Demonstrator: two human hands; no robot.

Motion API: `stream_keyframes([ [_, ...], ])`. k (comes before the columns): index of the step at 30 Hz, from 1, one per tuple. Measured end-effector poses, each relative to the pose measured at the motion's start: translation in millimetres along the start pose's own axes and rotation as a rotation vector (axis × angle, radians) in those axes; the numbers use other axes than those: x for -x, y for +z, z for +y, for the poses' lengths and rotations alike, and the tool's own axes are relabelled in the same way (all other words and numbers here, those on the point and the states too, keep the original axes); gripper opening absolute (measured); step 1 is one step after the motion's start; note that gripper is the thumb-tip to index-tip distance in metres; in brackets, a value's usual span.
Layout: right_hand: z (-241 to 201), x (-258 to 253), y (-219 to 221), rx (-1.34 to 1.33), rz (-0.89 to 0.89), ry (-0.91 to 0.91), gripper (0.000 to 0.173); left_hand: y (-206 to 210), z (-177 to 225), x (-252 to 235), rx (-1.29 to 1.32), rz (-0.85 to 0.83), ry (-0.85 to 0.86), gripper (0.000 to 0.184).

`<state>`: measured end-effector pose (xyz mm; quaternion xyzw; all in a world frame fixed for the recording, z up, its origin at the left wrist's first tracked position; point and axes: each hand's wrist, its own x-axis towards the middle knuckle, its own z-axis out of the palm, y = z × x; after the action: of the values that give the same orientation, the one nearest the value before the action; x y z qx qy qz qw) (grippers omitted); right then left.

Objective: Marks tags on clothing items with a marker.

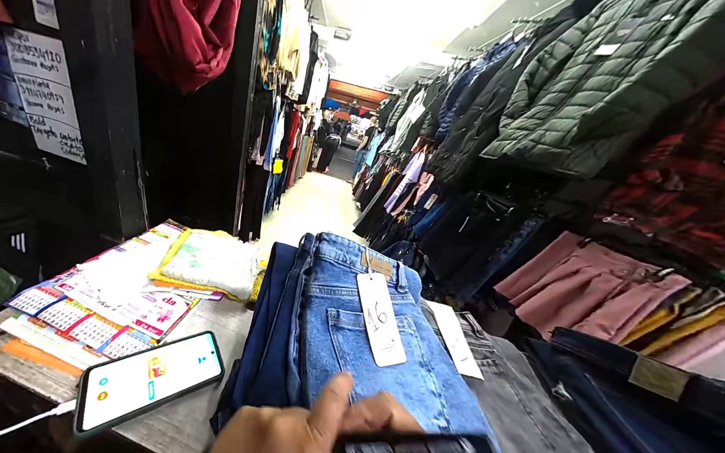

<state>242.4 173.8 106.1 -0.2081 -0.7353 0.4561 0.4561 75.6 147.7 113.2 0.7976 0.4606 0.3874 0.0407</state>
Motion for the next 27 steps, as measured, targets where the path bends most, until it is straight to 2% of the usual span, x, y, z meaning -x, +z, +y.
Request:
stream_keyframes([
  [2,-2,-1,-32,0.41,0.097,-0.003,0.052,-15,-25,1,-0.076,0.022,-0.213,0.031],
  [4,11,-5,-74,0.792,0.243,0.023,0.07,-33,-87,6,-0.275,0.061,-0.39,0.04],
  [6,36,-10,-100,1.012,0.284,0.135,0.086,-58,-148,10,-0.398,-0.007,-0.597,0.049],
  [8,57,-14,-103,1.102,0.26,0.195,0.092,-70,-195,11,-0.507,-0.058,-0.741,0.051],
  [11,64,-17,-105,1.081,0.314,0.16,0.071,-60,-258,18,-0.601,-0.145,-0.841,0.051],
  [12,61,-15,-109,0.996,0.335,0.152,0.063,-54,-276,21,-0.604,-0.182,-0.859,0.05],
  [14,52,-12,-117,0.656,0.383,0.193,0.053,-45,-305,23,-0.591,-0.277,-0.896,0.049],
  [16,39,-9,-117,0.249,0.393,0.301,0.055,-39,-326,24,-0.582,-0.367,-0.917,0.05],
  [18,31,-3,-112,0.108,0.349,0.422,0.059,-34,-346,27,-0.586,-0.392,-0.914,0.05],
  [21,31,20,-114,0.213,0.333,0.476,0.059,-34,-371,28,-0.583,-0.358,-0.955,0.055],
  [24,17,57,-123,0.396,0.444,0.425,0.052,-35,-384,29,-0.567,-0.311,-0.95,0.059],
  [26,7,79,-124,0.56,0.558,0.402,0.047,-38,-372,29,-0.547,-0.277,-0.88,0.055],
  [27,8,89,-126,0.636,0.604,0.386,0.045,-44,-350,26,-0.52,-0.286,-0.853,0.05],
])
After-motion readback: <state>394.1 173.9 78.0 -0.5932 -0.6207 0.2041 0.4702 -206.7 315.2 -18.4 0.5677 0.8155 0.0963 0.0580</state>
